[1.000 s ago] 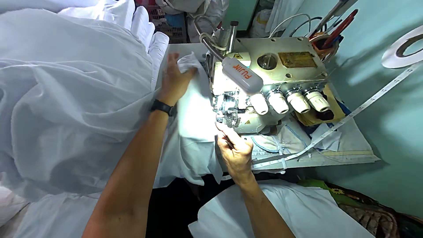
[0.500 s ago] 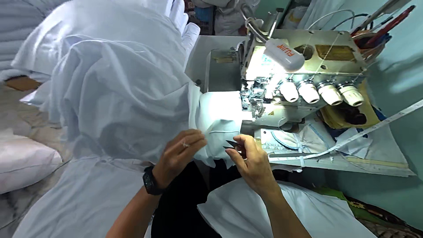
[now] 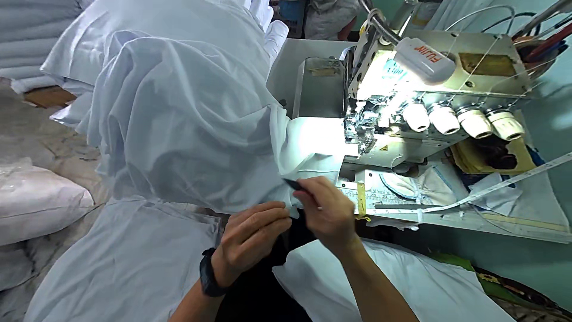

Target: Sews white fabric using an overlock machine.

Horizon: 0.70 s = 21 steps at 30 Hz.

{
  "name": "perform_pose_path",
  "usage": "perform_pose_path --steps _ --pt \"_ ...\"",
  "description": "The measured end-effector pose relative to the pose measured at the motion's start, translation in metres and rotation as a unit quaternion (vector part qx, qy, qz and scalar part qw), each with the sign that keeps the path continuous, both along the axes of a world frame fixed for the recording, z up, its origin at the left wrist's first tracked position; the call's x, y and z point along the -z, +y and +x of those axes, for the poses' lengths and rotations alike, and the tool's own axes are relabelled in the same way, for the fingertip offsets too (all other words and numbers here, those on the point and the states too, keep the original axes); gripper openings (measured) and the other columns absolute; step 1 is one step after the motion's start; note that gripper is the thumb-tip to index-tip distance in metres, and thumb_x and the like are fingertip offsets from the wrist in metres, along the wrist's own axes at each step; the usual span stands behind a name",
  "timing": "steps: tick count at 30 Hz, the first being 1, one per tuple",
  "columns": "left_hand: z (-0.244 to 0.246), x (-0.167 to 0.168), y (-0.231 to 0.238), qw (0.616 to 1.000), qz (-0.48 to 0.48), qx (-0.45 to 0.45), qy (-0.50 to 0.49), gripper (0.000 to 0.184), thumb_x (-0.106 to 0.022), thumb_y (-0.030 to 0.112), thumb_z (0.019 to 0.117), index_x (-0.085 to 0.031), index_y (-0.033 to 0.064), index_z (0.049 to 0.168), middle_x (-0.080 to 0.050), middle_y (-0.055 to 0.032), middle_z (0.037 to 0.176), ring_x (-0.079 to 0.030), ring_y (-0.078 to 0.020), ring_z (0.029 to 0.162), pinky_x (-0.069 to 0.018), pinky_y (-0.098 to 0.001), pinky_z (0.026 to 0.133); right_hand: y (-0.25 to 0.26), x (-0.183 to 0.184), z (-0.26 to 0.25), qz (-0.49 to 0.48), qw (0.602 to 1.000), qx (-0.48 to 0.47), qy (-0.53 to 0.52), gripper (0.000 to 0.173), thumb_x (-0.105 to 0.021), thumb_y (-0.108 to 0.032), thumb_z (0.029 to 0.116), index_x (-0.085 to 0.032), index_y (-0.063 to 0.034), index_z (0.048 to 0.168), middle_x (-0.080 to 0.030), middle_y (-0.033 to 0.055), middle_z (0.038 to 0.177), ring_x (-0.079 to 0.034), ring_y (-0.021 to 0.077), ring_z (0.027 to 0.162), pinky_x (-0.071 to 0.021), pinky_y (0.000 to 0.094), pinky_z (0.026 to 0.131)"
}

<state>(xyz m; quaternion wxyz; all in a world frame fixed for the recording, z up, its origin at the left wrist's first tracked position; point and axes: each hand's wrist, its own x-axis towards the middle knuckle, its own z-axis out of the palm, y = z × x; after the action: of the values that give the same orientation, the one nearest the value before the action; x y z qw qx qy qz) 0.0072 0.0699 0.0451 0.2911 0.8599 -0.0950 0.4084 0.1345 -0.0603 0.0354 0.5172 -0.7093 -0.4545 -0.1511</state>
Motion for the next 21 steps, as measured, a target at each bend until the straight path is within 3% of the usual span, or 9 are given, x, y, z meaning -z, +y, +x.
perform_pose_path --steps 3,6,8,10,13,15,17,19,21 --pt "-0.008 -0.017 -0.022 0.979 0.035 -0.054 0.193 0.032 -0.062 0.044 0.0986 -0.075 0.0152 0.105 -0.069 -0.0066 0.132 -0.054 -0.0290 0.137 -0.0288 -0.0613 0.116 -0.023 0.005 0.016 -0.044 0.982 0.173 0.060 0.024 -0.070 -0.017 0.0888 -0.073 0.0049 0.097 -0.065 0.0113 0.076 -0.058 0.0125 0.063 -0.0473 0.0237 0.057" --pt "0.021 -0.018 -0.057 0.970 0.044 -0.129 0.200 0.030 -0.053 0.033 0.1037 -0.073 0.0110 0.110 -0.068 -0.0137 0.132 -0.056 -0.0329 0.135 -0.0276 -0.0674 0.112 -0.022 0.018 0.018 -0.168 0.939 0.273 0.127 0.054 -0.076 -0.024 0.0807 -0.065 0.0130 0.118 -0.068 0.0283 0.099 -0.068 0.0405 0.077 -0.0534 0.0550 0.065" --pt "0.055 -0.011 -0.067 0.963 0.041 -0.177 0.198 0.035 -0.052 0.029 0.1039 -0.067 0.0016 0.119 -0.060 -0.0246 0.139 -0.052 -0.0395 0.138 -0.0253 -0.0723 0.111 -0.016 0.019 0.017 -0.246 0.914 0.254 0.199 0.042 -0.075 -0.013 0.0818 -0.066 0.0142 0.112 -0.068 0.0309 0.098 -0.069 0.0474 0.081 -0.0514 0.0637 0.068" --pt "0.092 0.003 -0.057 0.956 0.052 -0.184 0.222 0.044 -0.051 0.029 0.1037 -0.061 -0.0058 0.129 -0.052 -0.0302 0.146 -0.044 -0.0459 0.142 -0.0220 -0.0746 0.112 -0.016 0.016 0.021 -0.277 0.892 0.210 0.290 0.019 -0.070 -0.006 0.0865 -0.068 0.0095 0.096 -0.068 0.0244 0.084 -0.068 0.0408 0.080 -0.0503 0.0591 0.071" --pt "0.139 -0.002 -0.018 0.953 0.082 -0.137 0.257 0.047 -0.056 0.026 0.1017 -0.058 -0.0092 0.133 -0.049 -0.0312 0.148 -0.043 -0.0483 0.142 -0.0278 -0.0708 0.112 -0.030 0.009 0.042 -0.134 0.846 0.105 0.506 0.012 -0.065 0.007 0.0786 -0.067 0.0008 0.089 -0.061 0.0025 0.073 -0.057 0.0069 0.064 -0.0488 0.0258 0.061" --pt "0.171 -0.020 0.016 0.949 0.061 -0.075 0.299 0.047 -0.061 0.019 0.0999 -0.055 -0.0090 0.138 -0.054 -0.0297 0.143 -0.049 -0.0467 0.137 -0.0342 -0.0639 0.113 -0.041 0.004 0.056 0.015 0.769 0.040 0.637 0.021 -0.060 0.017 0.0778 -0.060 -0.0021 0.086 -0.060 -0.0008 0.065 -0.055 0.0027 0.052 -0.0483 0.0191 0.050" --pt "0.201 -0.027 0.044 0.959 0.053 -0.055 0.271 0.037 -0.064 0.014 0.0981 -0.060 -0.0085 0.127 -0.065 -0.0289 0.124 -0.059 -0.0472 0.121 -0.0431 -0.0594 0.106 -0.046 0.010 0.070 0.084 0.736 0.032 0.671 0.024 -0.056 0.020 0.0807 -0.058 -0.0036 0.081 -0.056 -0.0022 0.057 -0.044 0.0006 0.042 -0.0389 0.0160 0.041" --pt "0.214 -0.023 0.056 0.977 0.085 -0.094 0.170 0.023 -0.064 0.007 0.0936 -0.067 -0.0071 0.111 -0.071 -0.0258 0.110 -0.065 -0.0449 0.112 -0.0408 -0.0594 0.106 -0.053 0.018 0.077 0.049 0.787 0.103 0.606 0.015 -0.064 0.016 0.0855 -0.067 0.0025 0.092 -0.064 0.0005 0.066 -0.049 0.0001 0.049 -0.0415 0.0155 0.047" --pt "0.209 -0.020 0.055 0.980 0.125 -0.130 0.083 0.014 -0.061 0.003 0.0944 -0.069 -0.0039 0.104 -0.072 -0.0222 0.112 -0.066 -0.0405 0.113 -0.0351 -0.0619 0.108 -0.066 0.026 0.075 -0.006 0.855 0.168 0.491 0.016 -0.067 0.007 0.0896 -0.067 0.0063 0.106 -0.070 0.0067 0.086 -0.062 0.0031 0.070 -0.0511 0.0200 0.065"
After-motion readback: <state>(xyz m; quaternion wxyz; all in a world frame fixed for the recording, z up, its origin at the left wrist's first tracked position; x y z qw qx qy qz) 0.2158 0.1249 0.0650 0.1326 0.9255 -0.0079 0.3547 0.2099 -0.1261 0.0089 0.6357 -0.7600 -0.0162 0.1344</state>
